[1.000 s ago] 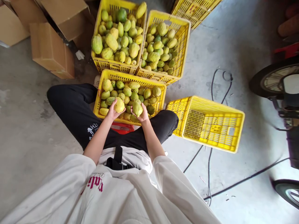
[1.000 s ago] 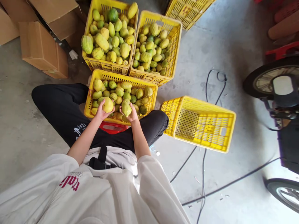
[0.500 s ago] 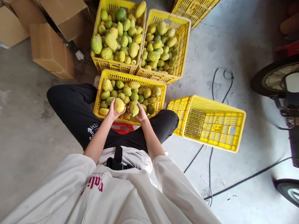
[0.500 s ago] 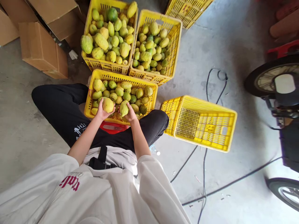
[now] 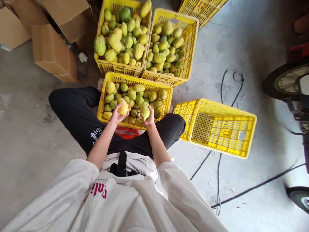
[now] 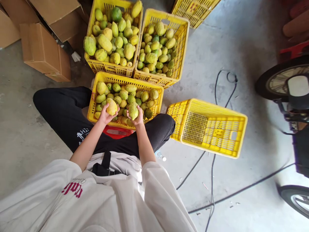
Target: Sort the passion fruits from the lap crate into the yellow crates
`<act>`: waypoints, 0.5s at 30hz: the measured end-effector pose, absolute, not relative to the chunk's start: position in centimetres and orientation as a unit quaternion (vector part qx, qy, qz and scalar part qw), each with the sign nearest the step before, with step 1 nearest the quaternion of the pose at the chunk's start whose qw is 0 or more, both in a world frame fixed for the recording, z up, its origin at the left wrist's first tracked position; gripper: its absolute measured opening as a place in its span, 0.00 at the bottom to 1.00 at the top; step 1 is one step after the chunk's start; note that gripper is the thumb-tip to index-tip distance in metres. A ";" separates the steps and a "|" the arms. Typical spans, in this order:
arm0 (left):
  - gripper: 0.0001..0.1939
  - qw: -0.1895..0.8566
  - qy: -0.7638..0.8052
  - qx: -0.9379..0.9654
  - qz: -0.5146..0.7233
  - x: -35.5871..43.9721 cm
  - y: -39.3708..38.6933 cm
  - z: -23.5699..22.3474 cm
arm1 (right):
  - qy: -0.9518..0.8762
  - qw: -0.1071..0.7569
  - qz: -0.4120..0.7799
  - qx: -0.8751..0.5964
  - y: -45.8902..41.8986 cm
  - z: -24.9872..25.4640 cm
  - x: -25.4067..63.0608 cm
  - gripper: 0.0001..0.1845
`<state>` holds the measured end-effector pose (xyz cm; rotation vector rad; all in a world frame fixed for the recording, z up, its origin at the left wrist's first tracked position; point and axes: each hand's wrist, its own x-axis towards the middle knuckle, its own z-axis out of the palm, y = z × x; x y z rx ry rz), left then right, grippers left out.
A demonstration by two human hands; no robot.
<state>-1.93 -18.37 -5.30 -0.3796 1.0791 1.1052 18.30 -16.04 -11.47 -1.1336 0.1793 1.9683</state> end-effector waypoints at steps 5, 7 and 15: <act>0.21 0.709 0.484 -0.179 0.480 -1.8 -18.1 -4.8 | 0.027 0.348 0.788 -0.508 -16.4 -12.7 17.7 0.15; 0.24 0.710 0.465 -0.192 0.493 -2.1 -17.9 -4.5 | 0.019 0.326 0.784 -0.528 -16.7 -13.1 17.4 0.14; 0.32 0.733 0.469 -0.191 0.454 -2.4 -17.9 -4.3 | -0.030 0.281 0.758 -0.588 -17.5 -13.2 16.7 0.19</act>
